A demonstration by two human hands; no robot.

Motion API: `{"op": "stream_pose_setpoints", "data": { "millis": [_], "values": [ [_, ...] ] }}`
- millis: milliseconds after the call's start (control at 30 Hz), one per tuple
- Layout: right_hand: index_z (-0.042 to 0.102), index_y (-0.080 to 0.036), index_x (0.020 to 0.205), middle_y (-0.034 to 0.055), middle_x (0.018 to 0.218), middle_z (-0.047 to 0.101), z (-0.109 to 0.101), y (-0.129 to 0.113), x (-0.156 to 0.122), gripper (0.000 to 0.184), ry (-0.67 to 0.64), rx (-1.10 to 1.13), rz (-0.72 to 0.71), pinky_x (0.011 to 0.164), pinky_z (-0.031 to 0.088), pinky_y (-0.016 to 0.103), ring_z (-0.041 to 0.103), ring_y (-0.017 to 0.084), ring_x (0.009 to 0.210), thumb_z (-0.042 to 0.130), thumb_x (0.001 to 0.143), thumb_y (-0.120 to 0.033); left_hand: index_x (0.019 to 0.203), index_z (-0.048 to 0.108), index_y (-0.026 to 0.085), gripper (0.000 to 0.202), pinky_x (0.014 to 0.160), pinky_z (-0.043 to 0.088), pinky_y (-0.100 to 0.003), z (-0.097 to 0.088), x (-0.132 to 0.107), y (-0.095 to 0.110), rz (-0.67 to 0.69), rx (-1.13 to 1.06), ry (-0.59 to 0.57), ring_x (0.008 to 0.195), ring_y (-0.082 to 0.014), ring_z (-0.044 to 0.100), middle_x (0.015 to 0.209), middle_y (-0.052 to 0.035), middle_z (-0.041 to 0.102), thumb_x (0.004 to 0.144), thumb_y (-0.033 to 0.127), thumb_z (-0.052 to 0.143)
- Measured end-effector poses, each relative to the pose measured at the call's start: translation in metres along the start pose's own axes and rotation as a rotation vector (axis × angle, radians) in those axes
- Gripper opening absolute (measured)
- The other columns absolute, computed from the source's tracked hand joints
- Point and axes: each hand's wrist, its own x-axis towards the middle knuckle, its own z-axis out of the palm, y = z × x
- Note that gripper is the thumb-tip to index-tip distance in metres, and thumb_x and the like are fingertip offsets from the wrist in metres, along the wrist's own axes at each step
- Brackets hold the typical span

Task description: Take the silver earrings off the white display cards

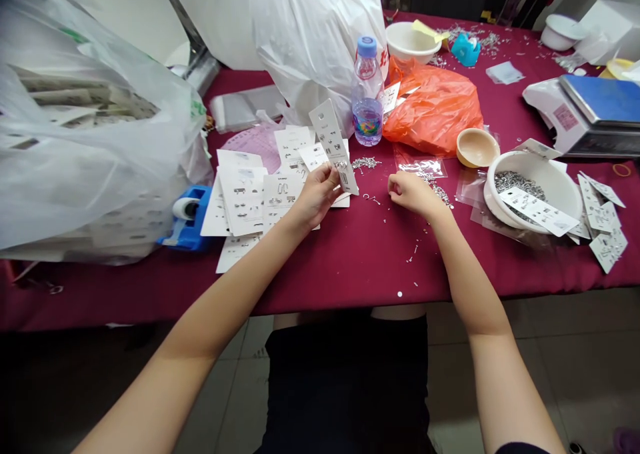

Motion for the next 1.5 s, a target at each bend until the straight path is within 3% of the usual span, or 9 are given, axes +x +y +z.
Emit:
{"op": "stream_pose_setpoints", "data": {
  "millis": [267,533,767,933,1100,1200,1333,1400,1500],
  "values": [
    [0.052,-0.020,0.080,0.0010,0.076,0.051,0.007,0.005,-0.001,0.014,0.011,-0.041,-0.035,0.071,0.034,0.030,0.047,0.017,0.074,0.053,0.079,-0.006,0.084,0.064,0.019,0.039,0.071,0.053,-0.020,0.002,-0.001,0.002,0.003,0.012,-0.001,0.073,-0.0079,0.061,0.081,0.0018,0.067,0.080,0.055,0.079],
    [0.044,-0.021,0.077,0.0007,0.074,0.050,0.011,-0.001,0.000,0.019,-0.034,-0.074,-0.017,0.067,0.032,0.030,0.045,0.016,0.071,0.051,0.079,-0.003,0.077,0.060,0.019,0.045,0.066,0.051,-0.020,0.006,-0.005,0.008,-0.029,-0.047,-0.108,0.064,-0.0075,0.056,0.071,0.0037,0.060,0.073,0.057,0.084],
    [0.055,-0.019,0.085,0.0043,0.082,0.057,0.011,0.005,-0.001,0.016,0.052,-0.056,-0.065,0.072,0.036,0.032,0.053,0.020,0.081,0.052,0.080,-0.005,0.075,0.056,0.020,0.047,0.062,0.052,-0.019,0.007,-0.006,0.008,-0.020,-0.170,-0.163,0.061,-0.0065,0.057,0.068,0.0055,0.056,0.067,0.050,0.091],
    [0.054,-0.020,0.083,0.0037,0.083,0.056,0.014,0.002,-0.001,0.011,0.027,-0.056,-0.069,0.072,0.037,0.031,0.051,0.019,0.080,0.058,0.083,-0.010,0.075,0.052,0.019,0.041,0.062,0.051,-0.017,0.008,-0.006,0.012,-0.078,-0.142,-0.129,0.063,-0.0057,0.057,0.068,0.0048,0.054,0.078,0.043,0.085],
    [0.045,-0.021,0.076,0.0036,0.080,0.052,0.019,-0.005,0.001,0.021,0.034,-0.089,-0.038,0.071,0.036,0.033,0.047,0.018,0.076,0.052,0.081,-0.002,0.073,0.048,0.020,0.039,0.068,0.053,-0.019,0.011,-0.007,0.014,-0.085,-0.169,-0.136,0.063,-0.0054,0.055,0.070,0.0052,0.048,0.082,0.034,0.083],
    [0.049,-0.021,0.075,0.0018,0.075,0.053,0.015,-0.021,0.000,0.018,0.158,0.134,-0.061,0.069,0.038,0.033,0.047,0.016,0.070,0.057,0.083,-0.007,0.070,0.044,0.020,0.043,0.073,0.056,-0.021,0.014,-0.008,0.014,-0.100,-0.199,-0.171,0.063,-0.0059,0.054,0.070,0.0045,0.047,0.081,0.035,0.083],
    [0.058,-0.022,0.083,0.0012,0.078,0.061,0.012,-0.055,-0.009,0.018,0.333,0.710,-0.155,0.065,0.046,0.032,0.054,0.014,0.068,0.068,0.089,-0.036,0.066,0.042,0.019,0.055,0.070,0.056,-0.020,0.022,-0.014,0.014,-0.138,-0.257,-0.237,0.063,-0.0053,0.054,0.068,0.0053,0.047,0.067,0.040,0.093],
    [0.059,-0.023,0.084,0.0014,0.079,0.064,0.014,-0.068,-0.012,0.030,0.306,0.919,-0.169,0.067,0.052,0.032,0.060,0.015,0.071,0.074,0.086,-0.049,0.064,0.043,0.019,0.056,0.069,0.056,-0.020,0.027,-0.017,0.014,-0.177,-0.247,-0.240,0.061,-0.0053,0.054,0.065,0.0055,0.048,0.065,0.040,0.094],
    [0.059,-0.023,0.083,0.0014,0.078,0.066,0.020,-0.077,-0.014,0.042,0.231,1.069,-0.126,0.070,0.058,0.034,0.064,0.016,0.070,0.080,0.078,-0.059,0.063,0.042,0.019,0.052,0.068,0.055,-0.021,0.033,-0.022,0.014,-0.230,-0.197,-0.186,0.059,-0.0052,0.054,0.063,0.0056,0.047,0.074,0.040,0.088]
  ]
}}
